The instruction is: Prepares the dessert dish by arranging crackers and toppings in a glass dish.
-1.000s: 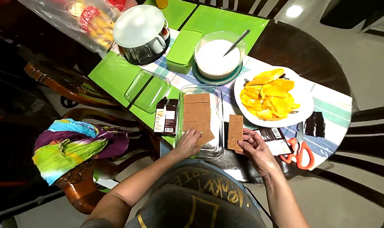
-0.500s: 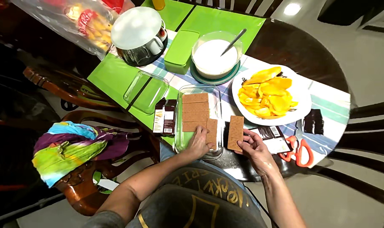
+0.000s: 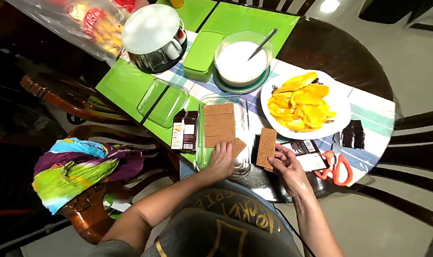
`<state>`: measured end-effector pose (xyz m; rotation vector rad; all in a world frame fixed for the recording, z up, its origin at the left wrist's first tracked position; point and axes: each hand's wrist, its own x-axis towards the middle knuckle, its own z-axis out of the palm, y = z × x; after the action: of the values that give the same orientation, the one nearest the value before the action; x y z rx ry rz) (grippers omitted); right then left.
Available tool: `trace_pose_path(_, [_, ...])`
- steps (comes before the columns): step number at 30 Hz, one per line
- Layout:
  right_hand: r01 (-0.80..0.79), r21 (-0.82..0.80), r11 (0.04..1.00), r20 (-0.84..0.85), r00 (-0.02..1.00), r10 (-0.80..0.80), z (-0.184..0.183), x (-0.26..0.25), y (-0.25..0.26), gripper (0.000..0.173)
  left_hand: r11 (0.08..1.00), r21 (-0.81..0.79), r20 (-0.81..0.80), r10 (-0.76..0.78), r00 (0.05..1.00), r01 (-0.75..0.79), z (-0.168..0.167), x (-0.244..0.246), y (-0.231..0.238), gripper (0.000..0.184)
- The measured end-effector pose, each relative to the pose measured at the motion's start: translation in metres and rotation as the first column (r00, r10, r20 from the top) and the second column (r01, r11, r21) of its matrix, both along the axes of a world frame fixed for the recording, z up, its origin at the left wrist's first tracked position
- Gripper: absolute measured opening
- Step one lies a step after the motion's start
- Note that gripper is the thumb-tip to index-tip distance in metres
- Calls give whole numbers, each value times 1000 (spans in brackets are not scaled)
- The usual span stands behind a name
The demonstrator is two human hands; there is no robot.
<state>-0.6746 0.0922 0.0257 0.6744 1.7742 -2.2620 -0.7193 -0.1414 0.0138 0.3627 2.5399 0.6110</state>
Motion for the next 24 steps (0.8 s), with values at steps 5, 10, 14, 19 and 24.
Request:
trace_pose_path(5, [18, 19, 1000, 16, 1000, -18, -3, 3, 7, 56, 965, 59, -9, -254, 967, 254, 2, 0, -58, 66])
trace_pose_path(10, [16, -1, 1000, 14, 1000, -16, 1, -2, 2, 57, 946, 39, 23, -322, 947, 321, -5, -13, -75, 59])
trace_pose_path(14, [5, 2, 1000, 3, 1000, -5, 2, -1, 1, 57, 963, 78, 44, -263, 964, 259, -9, -13, -62, 63])
trace_pose_path(19, [6, 9, 1000, 5, 1000, -6, -2, 4, 3, 58, 976, 74, 67, -210, 975, 205, -6, -12, -33, 67])
trace_pose_path(24, [19, 10, 1000, 6, 1000, -19, 2, 8, 6, 57, 955, 104, 33, -281, 959, 276, -3, -21, -43, 65])
